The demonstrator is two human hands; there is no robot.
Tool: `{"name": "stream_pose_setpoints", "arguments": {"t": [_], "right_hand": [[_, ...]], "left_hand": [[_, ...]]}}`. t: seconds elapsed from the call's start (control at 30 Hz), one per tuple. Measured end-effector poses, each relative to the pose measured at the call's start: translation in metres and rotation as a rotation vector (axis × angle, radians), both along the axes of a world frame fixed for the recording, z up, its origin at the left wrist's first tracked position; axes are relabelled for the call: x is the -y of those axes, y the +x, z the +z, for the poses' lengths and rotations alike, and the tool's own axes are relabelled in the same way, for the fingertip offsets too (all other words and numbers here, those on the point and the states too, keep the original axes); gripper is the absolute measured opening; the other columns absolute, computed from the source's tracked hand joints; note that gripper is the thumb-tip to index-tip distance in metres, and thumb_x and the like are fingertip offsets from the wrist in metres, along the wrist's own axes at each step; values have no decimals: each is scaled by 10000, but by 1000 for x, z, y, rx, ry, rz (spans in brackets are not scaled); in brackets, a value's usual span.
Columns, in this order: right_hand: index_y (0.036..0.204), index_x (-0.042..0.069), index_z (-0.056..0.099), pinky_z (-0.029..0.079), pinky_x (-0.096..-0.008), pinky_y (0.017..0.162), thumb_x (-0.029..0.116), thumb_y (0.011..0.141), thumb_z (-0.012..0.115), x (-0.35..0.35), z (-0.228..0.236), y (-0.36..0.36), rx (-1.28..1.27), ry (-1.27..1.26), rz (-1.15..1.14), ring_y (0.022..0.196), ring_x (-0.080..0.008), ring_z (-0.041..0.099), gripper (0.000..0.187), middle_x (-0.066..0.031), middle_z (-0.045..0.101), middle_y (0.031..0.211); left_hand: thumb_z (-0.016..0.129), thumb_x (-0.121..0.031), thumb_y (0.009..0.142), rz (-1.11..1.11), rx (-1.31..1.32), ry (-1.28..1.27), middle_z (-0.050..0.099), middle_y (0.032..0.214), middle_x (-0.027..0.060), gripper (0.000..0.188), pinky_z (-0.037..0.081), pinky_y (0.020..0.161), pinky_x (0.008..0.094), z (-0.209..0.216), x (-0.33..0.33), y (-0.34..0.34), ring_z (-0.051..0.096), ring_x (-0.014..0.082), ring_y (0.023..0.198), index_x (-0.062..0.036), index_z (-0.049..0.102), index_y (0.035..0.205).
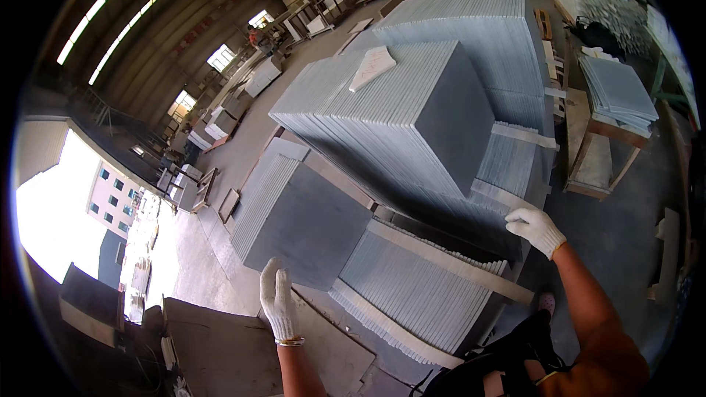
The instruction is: The person places square tiles on the floor in a grid pattern, retrieves additional tiles from a stack, and continues arranging them. Another worker is also seen placing tiles nearby.
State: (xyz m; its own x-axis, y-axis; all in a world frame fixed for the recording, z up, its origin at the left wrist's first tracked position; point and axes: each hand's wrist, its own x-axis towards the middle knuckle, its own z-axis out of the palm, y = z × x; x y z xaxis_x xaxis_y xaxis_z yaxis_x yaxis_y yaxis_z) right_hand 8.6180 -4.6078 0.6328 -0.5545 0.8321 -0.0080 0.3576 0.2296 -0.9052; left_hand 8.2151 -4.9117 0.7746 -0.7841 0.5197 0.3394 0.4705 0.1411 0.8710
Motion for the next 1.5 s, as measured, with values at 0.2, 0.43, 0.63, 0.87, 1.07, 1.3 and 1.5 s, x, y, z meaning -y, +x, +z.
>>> {"name": "stream_pose_setpoints", "arguments": {"t": [0.2, 0.43, 0.63, 0.87, 1.07, 1.3, 1.5], "right_hand": [[1065, -25, 671, 504, -298, 831, 210, 867, 667, -76, -19, 69, -7, -151, 52, 917, -206, 670, 307, -152, 706, 988], [1049, -27, 666, 495, -264, 712, 170, 863, 669, -135, -54, 221, 18, -285, -90, 788, -120, 619, 271, -79, 677, 881], [1082, -9, 661, 460, -241, 630, 175, 874, 660, -169, -50, 237, -9, -304, -117, 709, -71, 545, 278, -33, 641, 844], [1155, -15, 638, 482, -318, 901, 242, 892, 641, -227, 18, 127, -14, -13, 121, 1019, -203, 639, 368, -147, 684, 1097], [1311, 7, 556, 437, -360, 1013, 386, 911, 629, -291, 106, 4, -157, 201, 75, 1201, -286, 577, 555, -205, 612, 1267], [1386, 2, 483, 329, -381, 1113, 635, 873, 561, -354, 145, -115, -244, 194, 100, 1321, -321, 466, 818, -227, 509, 1393], [1102, 0, 658, 526, -309, 776, 651, 881, 553, -373, 163, -133, -186, 70, 128, 873, -188, 622, 696, -113, 651, 945]], "left_hand": [[555, -499, 957, -95, 178, 39, 590, 1252, 129, 646, 465, 931, 367, -6, -128, 99, 593, 220, 1096, -3, 498, 1365], [512, -623, 923, -81, 449, 198, 241, 1558, 233, 879, 294, 1108, 513, 0, -278, 151, 330, 416, 1388, -53, 228, 1529], [521, -594, 916, 150, 426, 270, 231, 1580, 155, 876, 220, 1138, 472, -16, -366, 148, 301, 359, 1401, -86, 185, 1546], [519, -540, 927, 312, 317, 284, 289, 1560, 176, 890, 259, 1135, 352, -27, -398, 168, 338, 304, 1406, -13, 142, 1538], [526, -468, 946, 259, 352, 316, 245, 1580, 180, 847, 226, 1154, 349, -18, -397, 174, 294, 315, 1436, -21, 123, 1542], [546, -442, 940, 235, 289, 355, 228, 1572, 215, 891, 162, 1173, 348, -33, -395, 156, 252, 288, 1451, 23, 72, 1533], [552, -418, 941, 286, 352, 407, 136, 1606, 180, 892, 114, 1186, 358, -27, -396, 168, 167, 250, 1478, 11, 45, 1538]]}}
